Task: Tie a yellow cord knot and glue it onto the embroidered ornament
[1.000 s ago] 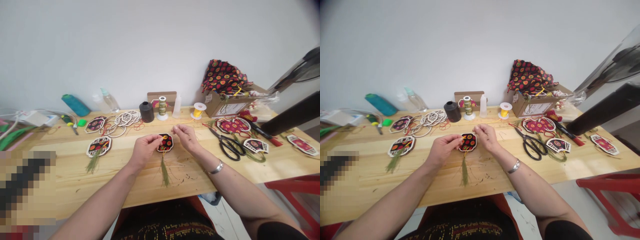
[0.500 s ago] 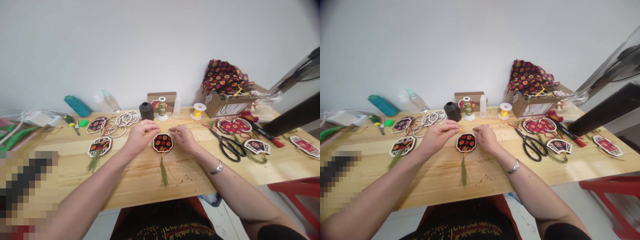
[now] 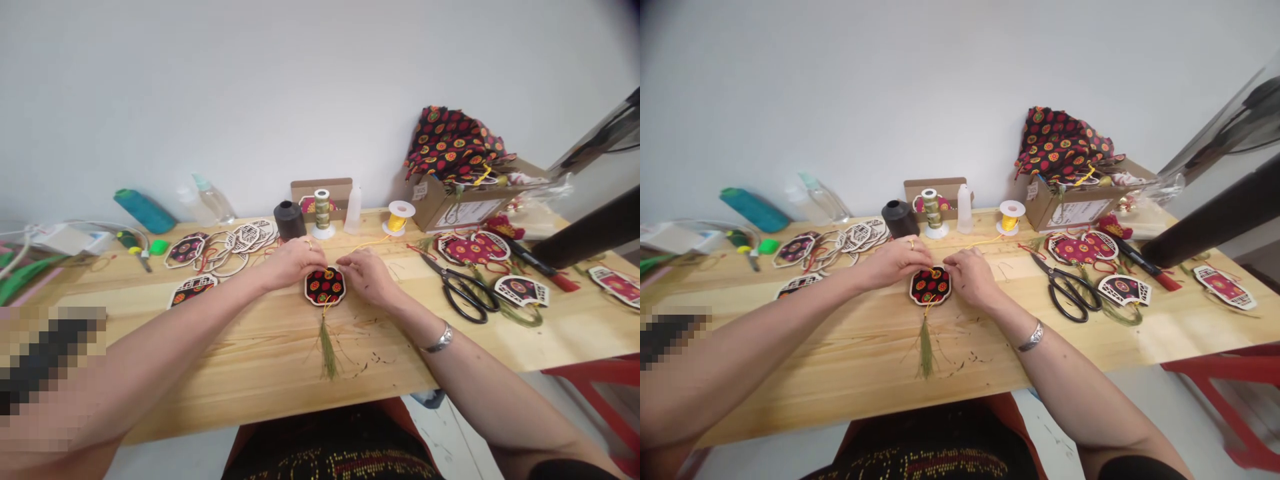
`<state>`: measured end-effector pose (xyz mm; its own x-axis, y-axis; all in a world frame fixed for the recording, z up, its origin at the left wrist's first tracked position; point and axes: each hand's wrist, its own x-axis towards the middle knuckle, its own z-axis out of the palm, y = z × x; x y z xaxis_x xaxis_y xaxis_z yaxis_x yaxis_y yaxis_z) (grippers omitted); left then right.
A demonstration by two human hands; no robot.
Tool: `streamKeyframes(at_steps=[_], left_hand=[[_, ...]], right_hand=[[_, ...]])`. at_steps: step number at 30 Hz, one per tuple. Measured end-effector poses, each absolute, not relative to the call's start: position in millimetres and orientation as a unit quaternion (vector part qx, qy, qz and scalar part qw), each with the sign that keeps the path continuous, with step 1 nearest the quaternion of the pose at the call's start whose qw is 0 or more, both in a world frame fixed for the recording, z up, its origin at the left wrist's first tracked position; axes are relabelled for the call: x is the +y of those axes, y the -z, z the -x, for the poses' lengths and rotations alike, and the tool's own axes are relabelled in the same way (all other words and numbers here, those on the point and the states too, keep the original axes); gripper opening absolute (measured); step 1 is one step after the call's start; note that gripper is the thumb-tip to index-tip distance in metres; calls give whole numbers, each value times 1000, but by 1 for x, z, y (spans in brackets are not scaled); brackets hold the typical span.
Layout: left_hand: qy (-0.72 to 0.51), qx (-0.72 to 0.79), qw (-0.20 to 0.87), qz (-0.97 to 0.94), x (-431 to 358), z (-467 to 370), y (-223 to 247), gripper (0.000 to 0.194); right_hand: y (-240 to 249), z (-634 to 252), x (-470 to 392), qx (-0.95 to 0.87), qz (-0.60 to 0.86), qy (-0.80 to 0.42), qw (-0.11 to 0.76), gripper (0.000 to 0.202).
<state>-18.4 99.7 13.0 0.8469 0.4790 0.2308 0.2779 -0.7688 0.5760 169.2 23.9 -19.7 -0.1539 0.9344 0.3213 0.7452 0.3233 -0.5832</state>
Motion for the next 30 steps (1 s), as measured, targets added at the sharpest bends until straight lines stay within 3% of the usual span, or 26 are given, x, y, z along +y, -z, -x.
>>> streamKeyframes(at_steps=[11,21,30], left_hand=[[-194,191,317,-909,111,18,-11,27],[-57,129,56,-988,117,22,-9,31],[-61,136,38,-988,119,24,-7,29]], right_hand=[[17,-169,23,-740,571,-166,313,16],[16,-169,22,-746,570,-164,304,18],[15,-169,22,-746,570,-163,304,18]])
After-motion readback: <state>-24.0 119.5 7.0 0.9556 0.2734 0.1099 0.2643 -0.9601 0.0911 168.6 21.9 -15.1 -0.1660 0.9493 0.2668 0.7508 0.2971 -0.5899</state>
